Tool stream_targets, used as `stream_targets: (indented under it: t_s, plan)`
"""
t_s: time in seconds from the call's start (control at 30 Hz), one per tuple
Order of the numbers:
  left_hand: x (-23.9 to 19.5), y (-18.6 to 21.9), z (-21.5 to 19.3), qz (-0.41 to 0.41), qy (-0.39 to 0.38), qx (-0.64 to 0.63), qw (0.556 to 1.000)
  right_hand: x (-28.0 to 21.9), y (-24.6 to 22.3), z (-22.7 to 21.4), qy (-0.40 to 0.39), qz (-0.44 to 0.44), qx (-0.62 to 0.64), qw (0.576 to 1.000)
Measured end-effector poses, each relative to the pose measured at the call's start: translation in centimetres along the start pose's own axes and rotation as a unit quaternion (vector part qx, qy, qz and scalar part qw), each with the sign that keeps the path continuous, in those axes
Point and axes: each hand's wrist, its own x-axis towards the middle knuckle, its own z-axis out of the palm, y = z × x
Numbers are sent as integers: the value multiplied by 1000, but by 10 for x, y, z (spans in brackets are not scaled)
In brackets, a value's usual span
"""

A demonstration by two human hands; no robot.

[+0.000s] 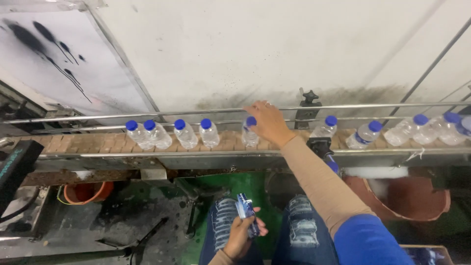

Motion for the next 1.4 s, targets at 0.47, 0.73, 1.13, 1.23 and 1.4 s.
stream_targets:
  t_s: [0.47,0.73,1.13,1.23,1.4]
  plan:
    - [8,-3,2,48,109,67,991,-40,18,-11,-158,89,-69,981]
    - [22,3,0,127,269,-7,955,-160,-74,70,-186,61,502,843]
    - [19,-12,0,48,32,-72,996,-77,-22,21,115,127,436,884]
    - [11,-12,1,24,29,-30,999,-46,9,-2,59,132,224,964]
    - [4,-3,6,-19,23,28,999,-23,43,-1,-144,13,-84,986]
